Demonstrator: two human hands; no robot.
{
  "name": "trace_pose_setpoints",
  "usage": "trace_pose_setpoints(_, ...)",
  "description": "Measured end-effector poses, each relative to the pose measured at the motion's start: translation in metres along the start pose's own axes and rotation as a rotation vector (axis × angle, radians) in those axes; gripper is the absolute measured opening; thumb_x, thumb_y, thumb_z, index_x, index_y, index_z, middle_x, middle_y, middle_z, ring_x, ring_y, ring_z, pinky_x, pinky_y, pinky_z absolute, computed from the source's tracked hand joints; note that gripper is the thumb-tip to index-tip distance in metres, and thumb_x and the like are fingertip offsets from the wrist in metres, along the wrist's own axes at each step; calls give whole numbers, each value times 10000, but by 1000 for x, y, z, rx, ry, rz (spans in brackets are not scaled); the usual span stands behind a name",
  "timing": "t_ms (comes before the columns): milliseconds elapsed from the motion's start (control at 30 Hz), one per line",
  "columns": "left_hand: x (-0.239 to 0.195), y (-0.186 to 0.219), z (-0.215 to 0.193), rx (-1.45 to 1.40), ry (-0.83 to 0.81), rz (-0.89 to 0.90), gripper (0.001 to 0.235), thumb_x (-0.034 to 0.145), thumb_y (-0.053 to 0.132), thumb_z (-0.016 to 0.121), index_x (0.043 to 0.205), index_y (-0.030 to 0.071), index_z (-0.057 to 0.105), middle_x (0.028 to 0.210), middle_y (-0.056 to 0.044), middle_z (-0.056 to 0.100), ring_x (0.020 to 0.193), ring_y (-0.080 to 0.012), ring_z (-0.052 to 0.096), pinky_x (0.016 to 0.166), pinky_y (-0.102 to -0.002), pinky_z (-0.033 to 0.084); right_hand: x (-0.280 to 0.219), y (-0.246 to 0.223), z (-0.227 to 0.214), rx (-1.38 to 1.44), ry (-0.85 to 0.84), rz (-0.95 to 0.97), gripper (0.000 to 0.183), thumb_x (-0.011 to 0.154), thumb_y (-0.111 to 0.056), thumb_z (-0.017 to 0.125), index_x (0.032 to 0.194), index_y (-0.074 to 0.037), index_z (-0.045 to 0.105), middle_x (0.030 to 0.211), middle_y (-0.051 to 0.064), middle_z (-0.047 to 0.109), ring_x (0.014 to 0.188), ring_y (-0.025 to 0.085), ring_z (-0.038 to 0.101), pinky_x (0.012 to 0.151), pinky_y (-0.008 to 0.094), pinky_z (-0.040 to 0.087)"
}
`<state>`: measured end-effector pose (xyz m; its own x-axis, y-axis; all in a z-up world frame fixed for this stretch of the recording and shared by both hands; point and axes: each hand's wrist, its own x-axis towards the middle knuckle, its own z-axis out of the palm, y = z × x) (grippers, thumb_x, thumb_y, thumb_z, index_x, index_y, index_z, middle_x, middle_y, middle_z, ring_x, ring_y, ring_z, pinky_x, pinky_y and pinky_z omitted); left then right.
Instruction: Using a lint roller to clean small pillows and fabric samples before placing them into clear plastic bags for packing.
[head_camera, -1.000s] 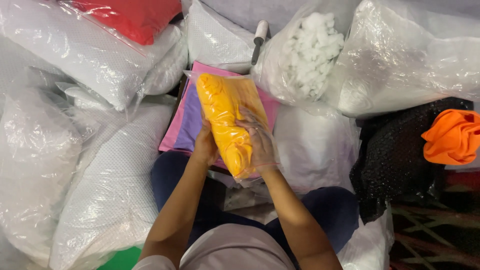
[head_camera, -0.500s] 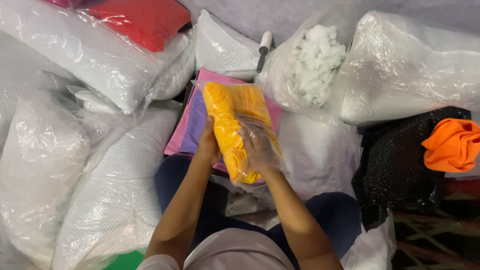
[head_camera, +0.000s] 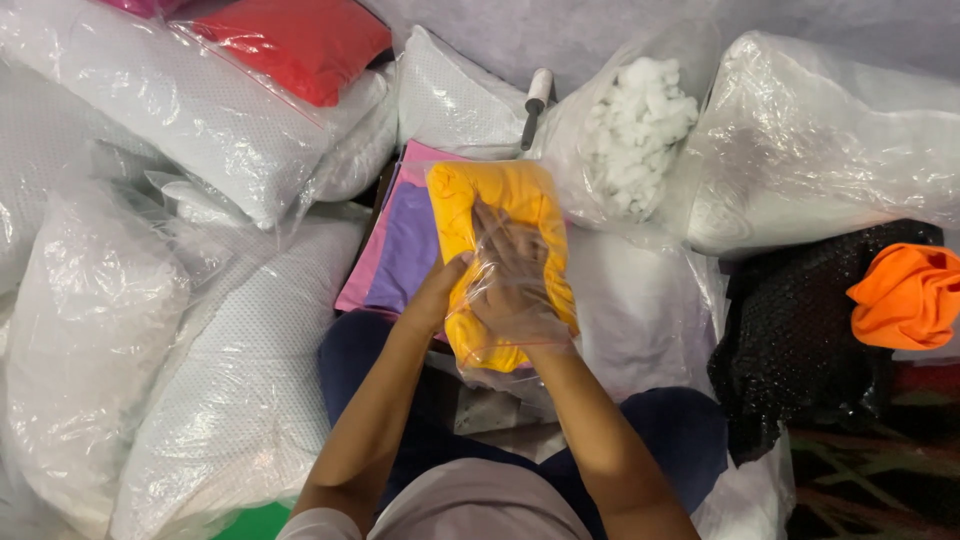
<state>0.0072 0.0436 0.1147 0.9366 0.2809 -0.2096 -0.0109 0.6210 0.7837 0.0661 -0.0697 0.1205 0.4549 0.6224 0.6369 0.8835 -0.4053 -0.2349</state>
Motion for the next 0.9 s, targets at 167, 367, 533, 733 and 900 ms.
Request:
trace_pose_setpoints(167, -9, -1, 14, 14, 20, 2, 721, 908, 295, 724, 1498, 32, 404, 1198, -181, 595, 1073, -327, 620, 974, -539, 522, 12, 3, -4, -33, -182, 113, 622, 877, -236, 577, 1495, -177, 545, 1655, -76, 343, 1510, 292, 233, 1165, 556, 81)
trace_pose_setpoints(367, 26, -23, -27, -415, -46, 194, 722, 950, 688, 505, 1435, 153, 519, 1271, -80, 659, 1127, -249, 675, 1015, -471, 550, -11, 5, 13, 73, -97, -166, 579, 923, -252, 519, 1501, -207, 519, 1646, -16, 398, 1523, 312, 340, 1179, 515, 209)
trace_pose_setpoints(533, 4, -2, -4, -207, 12, 57, 567, 933, 519, 645, 1311, 100, 595, 1121, -109, 705, 975, -259, 710, 919, -480, 590, -18, 3, 11, -22, -263, -26, 762, 881, -223, 542, 1608, -305, 330, 1686, -109, 277, 1423, 219, 397, 1060, 431, 254)
trace_pose_setpoints(733, 8, -13, -8, -192, -26, 55, 596, 875, 438, 766, 1317, 102, 549, 1115, -138, 694, 1007, -296, 707, 929, -535, 576, 0, 17, 34, -85, -526, 45, 781, 878, -239, 545, 1608, -339, 286, 1677, -191, 170, 1346, 244, 392, 1062, 456, 265)
trace_pose_setpoints(900, 23, -35, -31, -324, -9, 35, 681, 849, 649, 712, 1275, 132, 590, 1097, -91, 713, 997, -236, 704, 940, -491, 578, 4, 17, 54, -148, -740, 106, 799, 876, -251, 547, 1609, -367, 251, 1669, -259, 83, 1282, 265, 388, 1064, 477, 274)
